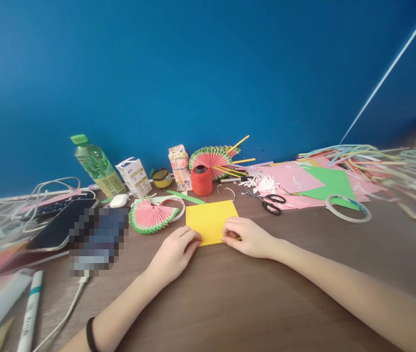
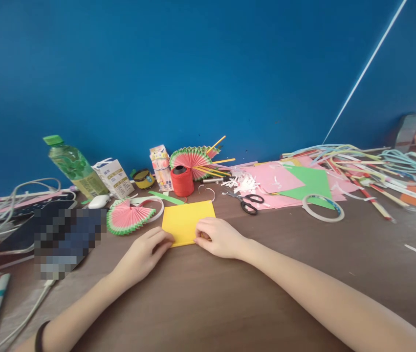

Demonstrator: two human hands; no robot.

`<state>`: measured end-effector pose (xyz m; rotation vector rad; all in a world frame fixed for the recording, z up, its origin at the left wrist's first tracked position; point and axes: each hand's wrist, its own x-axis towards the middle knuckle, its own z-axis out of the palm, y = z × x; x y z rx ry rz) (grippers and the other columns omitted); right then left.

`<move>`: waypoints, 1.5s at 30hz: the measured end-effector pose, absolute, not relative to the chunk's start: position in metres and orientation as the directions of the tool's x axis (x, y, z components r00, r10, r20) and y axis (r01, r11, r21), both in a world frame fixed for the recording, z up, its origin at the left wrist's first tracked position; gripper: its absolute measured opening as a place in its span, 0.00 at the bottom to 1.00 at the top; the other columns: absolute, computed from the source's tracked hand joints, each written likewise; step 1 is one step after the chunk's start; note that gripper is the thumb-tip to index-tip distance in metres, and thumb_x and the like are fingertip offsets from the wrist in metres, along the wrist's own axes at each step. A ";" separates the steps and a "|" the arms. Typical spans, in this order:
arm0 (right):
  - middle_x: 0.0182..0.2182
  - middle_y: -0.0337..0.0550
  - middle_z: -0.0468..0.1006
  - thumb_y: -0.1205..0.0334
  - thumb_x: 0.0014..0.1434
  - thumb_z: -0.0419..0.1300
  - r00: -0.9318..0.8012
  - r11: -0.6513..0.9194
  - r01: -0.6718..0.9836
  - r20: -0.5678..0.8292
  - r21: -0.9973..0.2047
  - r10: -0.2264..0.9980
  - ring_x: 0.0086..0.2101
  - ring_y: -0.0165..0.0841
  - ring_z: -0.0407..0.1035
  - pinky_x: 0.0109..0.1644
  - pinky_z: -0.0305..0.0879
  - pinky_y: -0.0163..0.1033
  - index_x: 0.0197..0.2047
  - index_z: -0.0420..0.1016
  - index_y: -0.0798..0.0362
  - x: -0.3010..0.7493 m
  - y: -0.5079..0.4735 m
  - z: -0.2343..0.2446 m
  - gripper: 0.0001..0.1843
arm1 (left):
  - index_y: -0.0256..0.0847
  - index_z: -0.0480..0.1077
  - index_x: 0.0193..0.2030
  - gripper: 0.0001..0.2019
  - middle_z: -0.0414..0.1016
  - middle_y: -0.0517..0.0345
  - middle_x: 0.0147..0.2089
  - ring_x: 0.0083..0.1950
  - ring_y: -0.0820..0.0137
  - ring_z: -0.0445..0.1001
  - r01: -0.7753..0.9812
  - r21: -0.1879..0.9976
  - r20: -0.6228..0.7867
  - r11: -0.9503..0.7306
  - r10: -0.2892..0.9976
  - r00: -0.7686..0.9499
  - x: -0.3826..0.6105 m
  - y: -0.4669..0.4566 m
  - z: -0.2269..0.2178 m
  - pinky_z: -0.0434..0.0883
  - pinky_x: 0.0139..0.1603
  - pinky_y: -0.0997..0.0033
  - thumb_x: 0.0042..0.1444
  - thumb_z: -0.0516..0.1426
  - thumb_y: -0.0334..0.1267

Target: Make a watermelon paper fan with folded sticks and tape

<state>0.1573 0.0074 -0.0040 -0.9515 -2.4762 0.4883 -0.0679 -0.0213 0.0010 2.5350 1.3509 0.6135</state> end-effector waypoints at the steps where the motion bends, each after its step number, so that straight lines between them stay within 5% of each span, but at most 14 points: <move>1: 0.22 0.35 0.63 0.67 0.56 0.54 -0.657 0.681 0.551 0.253 -0.482 0.710 0.25 0.27 0.57 0.30 0.53 0.32 0.26 0.63 0.54 0.157 0.008 -0.003 0.07 | 0.41 0.67 0.34 0.07 0.70 0.58 0.36 0.39 0.70 0.70 0.742 0.388 0.254 -0.546 0.838 0.484 -0.067 -0.021 0.002 0.67 0.39 0.72 0.58 0.48 0.32; 9: 0.25 0.36 0.62 0.69 0.56 0.53 -0.650 0.664 0.557 0.236 -0.500 0.723 0.27 0.27 0.57 0.31 0.53 0.32 0.25 0.60 0.54 0.155 0.008 -0.004 0.08 | 0.41 0.65 0.34 0.07 0.68 0.58 0.36 0.36 0.71 0.69 0.724 0.455 0.231 -0.518 0.854 0.466 -0.067 -0.021 0.002 0.68 0.37 0.73 0.56 0.47 0.29; 19: 0.30 0.38 0.66 0.68 0.56 0.54 -0.629 0.624 0.529 0.229 -0.575 0.743 0.31 0.28 0.63 0.36 0.59 0.34 0.30 0.62 0.53 0.156 0.010 -0.005 0.04 | 0.40 0.65 0.33 0.10 0.68 0.57 0.35 0.37 0.68 0.65 0.751 0.257 0.272 -0.609 0.791 0.548 -0.067 -0.022 0.000 0.65 0.38 0.69 0.56 0.45 0.27; 24: 0.30 0.38 0.66 0.68 0.57 0.54 -0.640 0.637 0.519 0.235 -0.570 0.732 0.30 0.28 0.62 0.35 0.58 0.34 0.30 0.63 0.54 0.156 0.009 -0.004 0.04 | 0.42 0.68 0.42 0.15 0.70 0.55 0.39 0.39 0.68 0.64 0.710 0.172 0.271 -0.683 0.725 0.633 -0.069 -0.022 -0.001 0.63 0.40 0.68 0.58 0.43 0.26; 34: 0.27 0.36 0.65 0.66 0.55 0.58 -0.641 0.618 0.490 0.226 -0.614 0.733 0.28 0.27 0.60 0.33 0.57 0.32 0.29 0.65 0.54 0.160 0.010 -0.004 0.05 | 0.43 0.72 0.40 0.11 0.70 0.55 0.37 0.37 0.70 0.66 0.685 0.254 0.317 -0.683 0.728 0.608 -0.069 -0.021 -0.002 0.66 0.39 0.70 0.59 0.49 0.33; 45: 0.26 0.36 0.67 0.65 0.53 0.61 -0.633 0.579 0.451 0.215 -0.679 0.744 0.27 0.27 0.62 0.32 0.58 0.32 0.27 0.67 0.55 0.161 0.015 -0.006 0.07 | 0.43 0.71 0.41 0.14 0.69 0.57 0.31 0.32 0.71 0.64 0.715 0.022 0.372 -0.698 0.670 0.643 -0.070 -0.023 -0.003 0.60 0.33 0.71 0.60 0.46 0.31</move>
